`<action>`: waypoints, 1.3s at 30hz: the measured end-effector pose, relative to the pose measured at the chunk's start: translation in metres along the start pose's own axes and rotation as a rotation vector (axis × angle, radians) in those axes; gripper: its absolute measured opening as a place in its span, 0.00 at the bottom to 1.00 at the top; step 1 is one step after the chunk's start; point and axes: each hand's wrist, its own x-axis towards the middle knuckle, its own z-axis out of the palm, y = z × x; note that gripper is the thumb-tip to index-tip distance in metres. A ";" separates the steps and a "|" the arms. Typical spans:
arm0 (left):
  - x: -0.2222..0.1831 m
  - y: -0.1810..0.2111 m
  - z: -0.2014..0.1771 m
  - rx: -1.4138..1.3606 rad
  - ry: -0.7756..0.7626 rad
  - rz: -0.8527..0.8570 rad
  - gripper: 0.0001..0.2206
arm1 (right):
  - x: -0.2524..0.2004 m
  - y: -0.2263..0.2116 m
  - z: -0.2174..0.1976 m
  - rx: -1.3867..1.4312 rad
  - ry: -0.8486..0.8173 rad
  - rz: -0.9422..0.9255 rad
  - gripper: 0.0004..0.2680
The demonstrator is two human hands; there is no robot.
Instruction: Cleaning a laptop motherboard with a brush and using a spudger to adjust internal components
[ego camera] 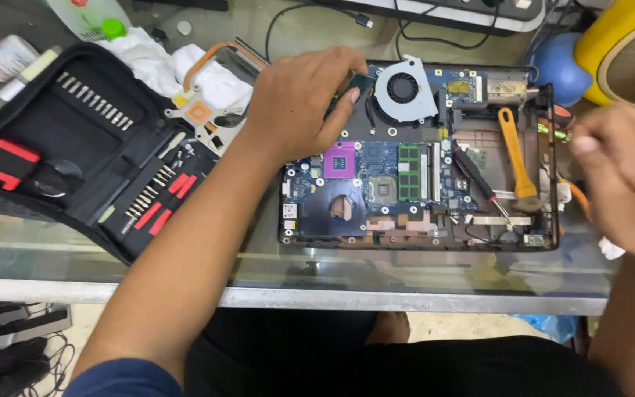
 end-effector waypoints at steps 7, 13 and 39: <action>0.002 0.002 -0.003 -0.014 -0.024 0.034 0.09 | -0.046 0.046 -0.008 -0.135 0.106 0.023 0.10; -0.001 0.001 0.001 0.041 -0.041 0.026 0.08 | -0.048 0.030 0.005 -0.234 0.247 0.140 0.17; -0.002 -0.002 0.001 -0.001 -0.024 -0.007 0.08 | -0.035 0.012 0.035 0.026 0.138 0.082 0.17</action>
